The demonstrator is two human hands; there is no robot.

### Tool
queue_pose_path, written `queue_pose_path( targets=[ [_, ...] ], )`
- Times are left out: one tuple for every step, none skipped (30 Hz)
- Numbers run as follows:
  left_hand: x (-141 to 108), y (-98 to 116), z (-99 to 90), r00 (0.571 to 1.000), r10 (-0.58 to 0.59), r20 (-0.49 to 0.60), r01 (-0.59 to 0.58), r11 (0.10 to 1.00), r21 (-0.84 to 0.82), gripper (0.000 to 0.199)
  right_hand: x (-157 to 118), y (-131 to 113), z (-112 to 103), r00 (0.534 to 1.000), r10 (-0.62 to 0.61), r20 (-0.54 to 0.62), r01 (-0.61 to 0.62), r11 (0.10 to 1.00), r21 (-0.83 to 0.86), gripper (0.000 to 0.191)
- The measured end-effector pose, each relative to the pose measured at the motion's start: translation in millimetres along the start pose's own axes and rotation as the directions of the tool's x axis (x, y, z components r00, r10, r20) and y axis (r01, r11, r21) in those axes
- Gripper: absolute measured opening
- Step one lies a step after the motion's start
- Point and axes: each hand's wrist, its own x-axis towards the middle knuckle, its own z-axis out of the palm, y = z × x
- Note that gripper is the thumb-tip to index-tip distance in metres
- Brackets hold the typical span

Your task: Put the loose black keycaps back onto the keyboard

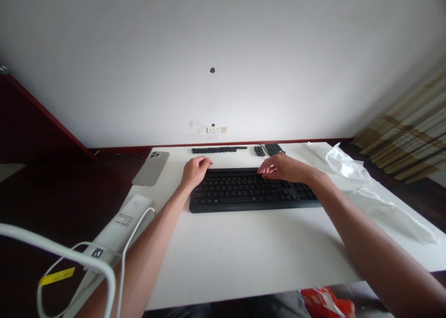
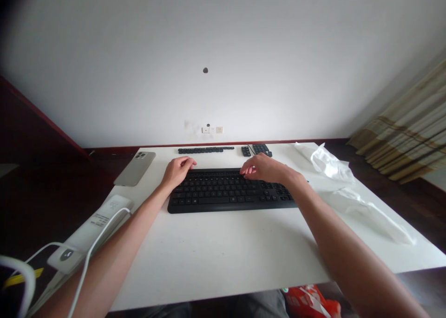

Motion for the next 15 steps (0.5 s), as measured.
queue_pose_path(
  targets=[
    [-0.4, 0.6, -0.3, 1.000, -0.001, 0.000, 0.001, 1.000, 0.001, 0.033, -0.1, -0.4, 0.2, 1.000, -0.005, 0.003, 0.005, 1.000, -0.003, 0.024],
    [-0.7, 1.3, -0.7, 1.000, -0.001, 0.002, 0.001, 1.000, 0.001, 0.033, -0.1, -1.0, 0.3, 1.000, -0.009, 0.005, 0.009, 1.000, -0.008, 0.023],
    [-1.0, 2.0, -1.0, 1.000, -0.002, 0.002, 0.002, 1.000, 0.001, 0.033, -0.3, -1.7, 0.4, 1.000, -0.012, 0.007, 0.012, 1.000, -0.015, 0.023],
    [-1.3, 2.6, -1.3, 1.000, -0.002, 0.003, 0.002, 1.000, 0.001, 0.033, -0.4, -2.4, 0.3, 1.000, -0.013, 0.010, 0.013, 1.000, -0.022, 0.022],
    [-1.4, 3.3, -1.5, 1.000, -0.001, 0.005, 0.001, 1.000, 0.001, 0.033, -0.5, -3.1, 0.2, 1.000, -0.012, 0.012, 0.013, 1.000, -0.028, 0.022],
    [-1.5, 3.9, -1.6, 1.000, -0.002, 0.007, 0.002, 1.000, 0.002, 0.033, -0.7, -3.7, 0.2, 1.000, -0.011, 0.014, 0.012, 0.999, -0.033, 0.022],
    [-1.6, 4.5, -1.7, 1.000, -0.005, 0.008, 0.005, 1.000, 0.004, 0.033, -0.7, -4.1, 0.1, 1.000, -0.010, 0.016, 0.011, 0.999, -0.034, 0.022],
    [-1.6, 5.0, -1.7, 1.000, -0.008, 0.009, 0.008, 1.000, 0.006, 0.033, -0.8, -4.3, 0.0, 1.000, -0.010, 0.017, 0.011, 0.999, -0.033, 0.022],
    [-1.6, 5.4, -1.7, 1.000, -0.012, 0.009, 0.012, 1.000, 0.008, 0.032, -0.8, -4.2, 0.0, 1.000, -0.012, 0.017, 0.012, 0.999, -0.030, 0.022],
    [-1.6, 5.8, -1.6, 1.000, -0.015, 0.009, 0.015, 1.000, 0.009, 0.032, -0.8, -3.9, 0.1, 1.000, -0.014, 0.016, 0.014, 1.000, -0.026, 0.022],
    [-1.5, 6.0, -1.6, 1.000, -0.017, 0.008, 0.017, 1.000, 0.009, 0.032, -0.8, -3.4, 0.2, 1.000, -0.016, 0.015, 0.017, 1.000, -0.021, 0.022],
    [-1.5, 6.0, -1.5, 1.000, -0.017, 0.007, 0.017, 1.000, 0.010, 0.032, -0.7, -2.6, 0.3, 1.000, -0.018, 0.014, 0.018, 1.000, -0.016, 0.022],
    [-1.4, 6.0, -1.5, 1.000, -0.016, 0.006, 0.016, 1.000, 0.011, 0.032, -0.6, -1.7, 0.5, 1.000, -0.019, 0.012, 0.019, 1.000, -0.011, 0.022],
    [-1.3, 5.9, -1.5, 1.000, -0.015, 0.006, 0.015, 1.000, 0.013, 0.033, -0.5, -0.6, 0.6, 1.000, -0.019, 0.010, 0.019, 1.000, -0.008, 0.022],
    [-1.3, 5.7, -1.5, 1.000, -0.013, 0.006, 0.013, 1.000, 0.015, 0.033, -0.4, 0.4, 0.8, 1.000, -0.018, 0.006, 0.019, 1.000, -0.005, 0.022]
  ],
)
